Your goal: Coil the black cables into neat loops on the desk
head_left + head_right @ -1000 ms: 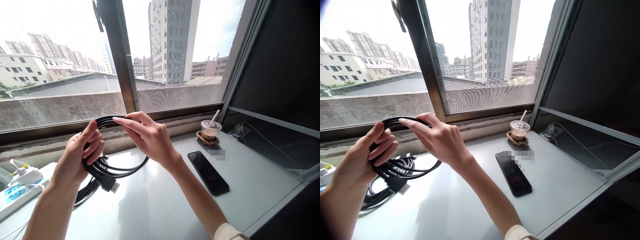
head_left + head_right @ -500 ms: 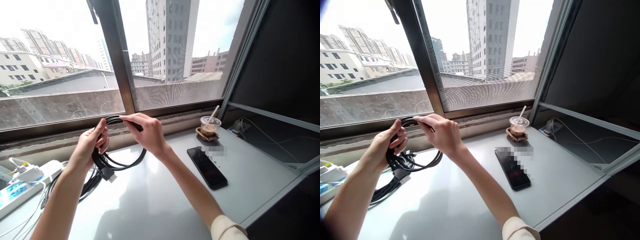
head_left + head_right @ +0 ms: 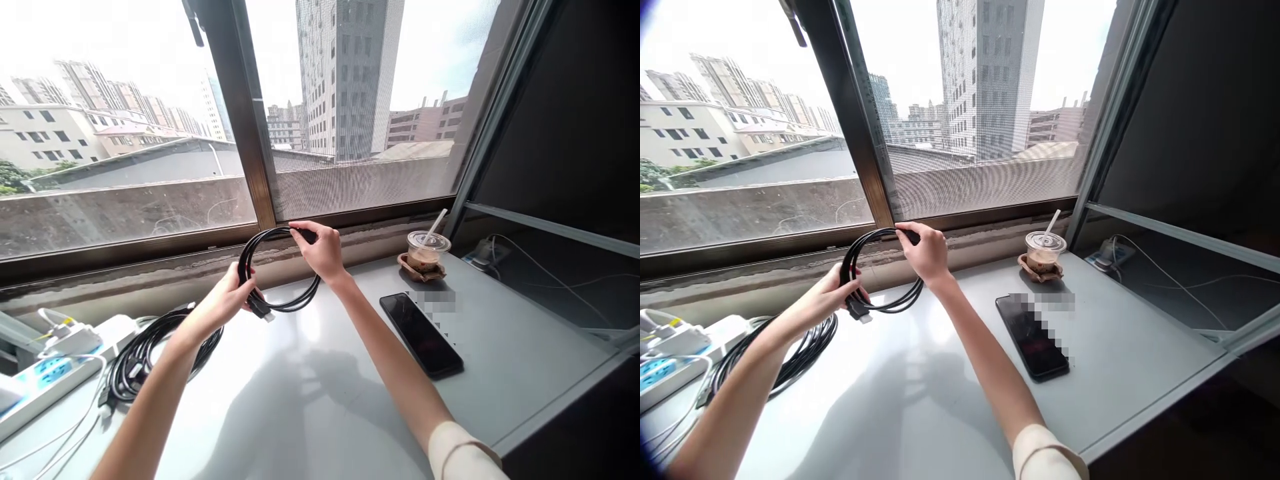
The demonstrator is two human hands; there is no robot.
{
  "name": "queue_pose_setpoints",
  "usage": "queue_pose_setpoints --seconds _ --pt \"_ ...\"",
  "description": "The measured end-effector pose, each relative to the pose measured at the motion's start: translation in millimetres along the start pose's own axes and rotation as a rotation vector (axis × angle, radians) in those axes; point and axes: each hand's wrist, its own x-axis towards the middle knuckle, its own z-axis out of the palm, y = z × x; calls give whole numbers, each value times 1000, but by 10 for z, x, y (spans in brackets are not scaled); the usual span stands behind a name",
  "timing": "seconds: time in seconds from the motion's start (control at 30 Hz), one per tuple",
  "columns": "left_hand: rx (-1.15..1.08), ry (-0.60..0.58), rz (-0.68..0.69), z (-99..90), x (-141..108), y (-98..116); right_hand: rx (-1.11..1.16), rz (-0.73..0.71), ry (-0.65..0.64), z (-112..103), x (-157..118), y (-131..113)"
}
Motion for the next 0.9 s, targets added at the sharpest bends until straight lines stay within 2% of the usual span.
queue_pose_setpoints --seconds 0.1,0.27,0.4,0.5,0.6,0.7,0.8,0.9 --pt "79 -17 -64 12 32 -79 -45 144 -170 -18 15 74" --pt "268 -66 -98 -6 185 -271 -5 289 -419 -6 7 320" --pt "448 -57 -183 26 340 -524 -58 431 -627 102 -70 595" --pt "526 -61 -233 101 380 -679 -162 478 -735 221 -159 740" --pt "568 -104 -287 181 348 -748 -297 478 -799 308 -238 795" --pt "584 -113 -294 193 292 -722 -443 451 -817 336 -283 804" --pt "589 -74 -265 88 250 -627 -534 431 -835 318 -292 798" --pt "593 -24 -270 -134 222 -520 -567 428 -828 272 -262 758"
